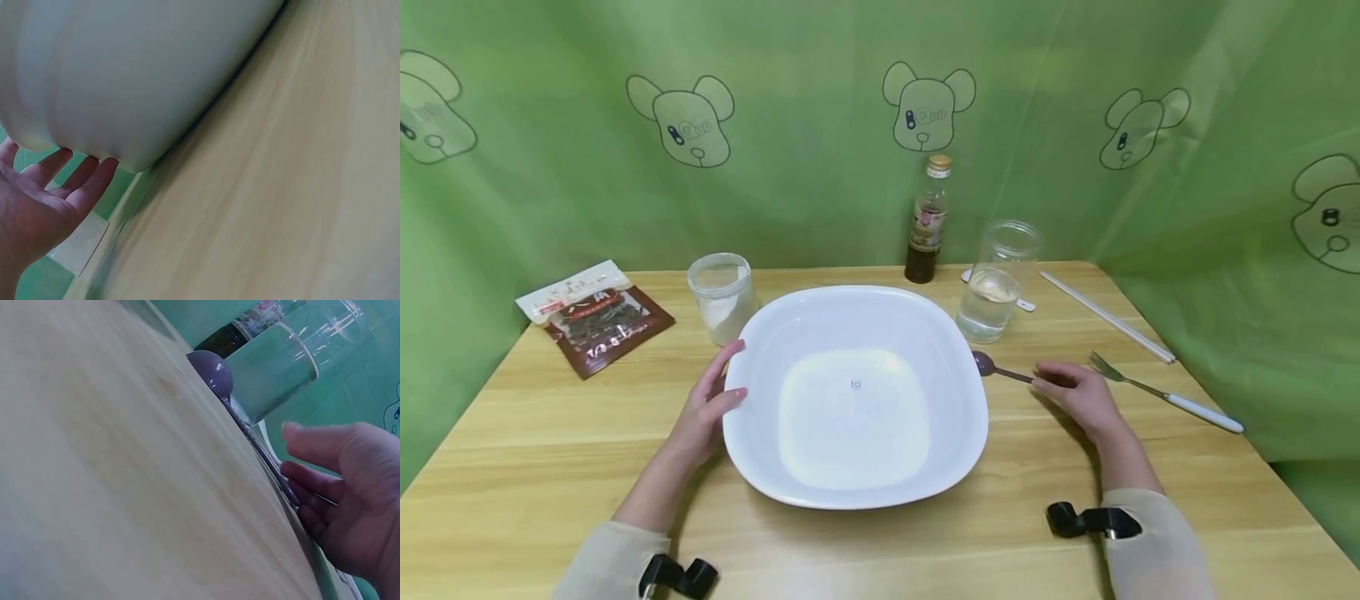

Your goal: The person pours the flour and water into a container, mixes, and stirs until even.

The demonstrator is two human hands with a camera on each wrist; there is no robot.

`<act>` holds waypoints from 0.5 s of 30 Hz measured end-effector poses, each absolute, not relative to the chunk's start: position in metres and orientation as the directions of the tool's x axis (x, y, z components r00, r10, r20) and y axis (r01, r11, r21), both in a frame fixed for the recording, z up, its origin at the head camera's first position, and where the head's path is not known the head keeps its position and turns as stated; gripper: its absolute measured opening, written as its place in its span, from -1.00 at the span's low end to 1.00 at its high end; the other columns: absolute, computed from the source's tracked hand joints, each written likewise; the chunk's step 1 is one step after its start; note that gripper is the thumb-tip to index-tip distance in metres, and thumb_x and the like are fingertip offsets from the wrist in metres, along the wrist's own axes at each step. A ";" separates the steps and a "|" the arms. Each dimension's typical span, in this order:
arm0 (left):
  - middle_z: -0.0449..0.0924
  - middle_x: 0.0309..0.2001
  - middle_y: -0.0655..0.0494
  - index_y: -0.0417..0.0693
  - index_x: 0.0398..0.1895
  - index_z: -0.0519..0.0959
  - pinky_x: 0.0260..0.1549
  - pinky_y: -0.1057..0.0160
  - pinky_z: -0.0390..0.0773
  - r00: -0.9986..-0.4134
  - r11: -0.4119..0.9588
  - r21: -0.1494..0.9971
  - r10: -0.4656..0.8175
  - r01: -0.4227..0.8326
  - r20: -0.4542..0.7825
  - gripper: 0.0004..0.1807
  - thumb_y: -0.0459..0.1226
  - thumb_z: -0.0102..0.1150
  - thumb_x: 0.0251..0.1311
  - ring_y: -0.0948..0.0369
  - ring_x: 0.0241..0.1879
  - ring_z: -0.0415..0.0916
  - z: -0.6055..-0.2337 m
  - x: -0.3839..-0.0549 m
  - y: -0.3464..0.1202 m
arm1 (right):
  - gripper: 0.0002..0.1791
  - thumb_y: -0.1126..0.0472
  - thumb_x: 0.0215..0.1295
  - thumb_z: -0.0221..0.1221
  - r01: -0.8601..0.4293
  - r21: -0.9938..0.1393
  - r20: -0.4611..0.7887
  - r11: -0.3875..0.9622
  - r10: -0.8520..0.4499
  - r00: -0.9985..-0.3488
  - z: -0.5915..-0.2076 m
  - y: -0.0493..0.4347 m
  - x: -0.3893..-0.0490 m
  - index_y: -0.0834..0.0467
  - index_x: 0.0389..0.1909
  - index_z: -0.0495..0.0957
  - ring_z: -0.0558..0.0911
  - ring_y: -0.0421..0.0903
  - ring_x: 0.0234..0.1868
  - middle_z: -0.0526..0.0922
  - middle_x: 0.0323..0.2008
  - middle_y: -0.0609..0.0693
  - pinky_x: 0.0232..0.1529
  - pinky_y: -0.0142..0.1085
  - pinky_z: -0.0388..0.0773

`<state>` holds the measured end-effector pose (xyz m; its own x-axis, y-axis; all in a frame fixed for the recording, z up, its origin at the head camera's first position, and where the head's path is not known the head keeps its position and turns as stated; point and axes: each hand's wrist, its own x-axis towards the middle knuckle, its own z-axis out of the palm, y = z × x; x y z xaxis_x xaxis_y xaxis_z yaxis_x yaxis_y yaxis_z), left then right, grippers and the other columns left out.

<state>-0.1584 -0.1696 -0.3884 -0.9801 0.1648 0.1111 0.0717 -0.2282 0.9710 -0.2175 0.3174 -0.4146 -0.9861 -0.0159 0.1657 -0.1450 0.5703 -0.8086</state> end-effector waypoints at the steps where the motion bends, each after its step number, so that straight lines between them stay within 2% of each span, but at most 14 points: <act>1: 0.07 0.15 -0.21 0.03 0.28 0.03 -0.29 0.14 0.52 -0.981 -0.229 0.971 0.163 0.070 0.109 -0.34 -0.43 -0.15 0.03 0.12 -0.11 0.39 -0.389 -0.158 -0.170 | -0.55 0.17 0.03 0.19 -0.152 -0.785 0.177 0.601 -0.018 -0.984 -0.416 0.317 -0.217 0.40 -0.11 0.46 0.43 -0.24 -0.22 0.50 -0.19 0.22 -0.27 -0.58 0.36; 6: 0.07 0.15 -0.20 0.04 0.28 0.04 -0.29 0.14 0.52 -0.983 -0.231 0.971 0.153 0.068 0.105 -0.33 -0.42 -0.15 0.02 0.10 -0.11 0.39 -0.390 -0.158 -0.170 | -0.67 0.25 0.01 0.20 -0.183 -0.708 0.225 0.682 -0.028 -0.974 -0.419 0.317 -0.218 0.38 -0.22 0.52 0.38 0.02 -0.22 0.45 -0.26 0.24 -0.27 -0.37 0.33; 15: 0.02 0.20 -0.15 0.06 0.28 0.03 -0.25 0.15 0.50 -0.984 -0.223 0.973 0.153 0.058 0.094 -0.32 -0.41 -0.13 0.02 0.10 -0.07 0.35 -0.391 -0.158 -0.170 | -0.80 0.29 -0.02 0.21 -0.222 -0.631 0.303 0.743 -0.027 -0.953 -0.424 0.317 -0.219 0.33 -0.37 0.59 0.41 0.03 -0.30 0.47 -0.37 0.18 -0.31 -0.28 0.32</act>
<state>-0.1581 -0.1695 -0.3905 -0.9838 0.1530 0.0935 0.0579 -0.2227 0.9732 -0.2191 0.3173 -0.4240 -0.9527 -0.0275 0.3028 -0.2220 0.7432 -0.6312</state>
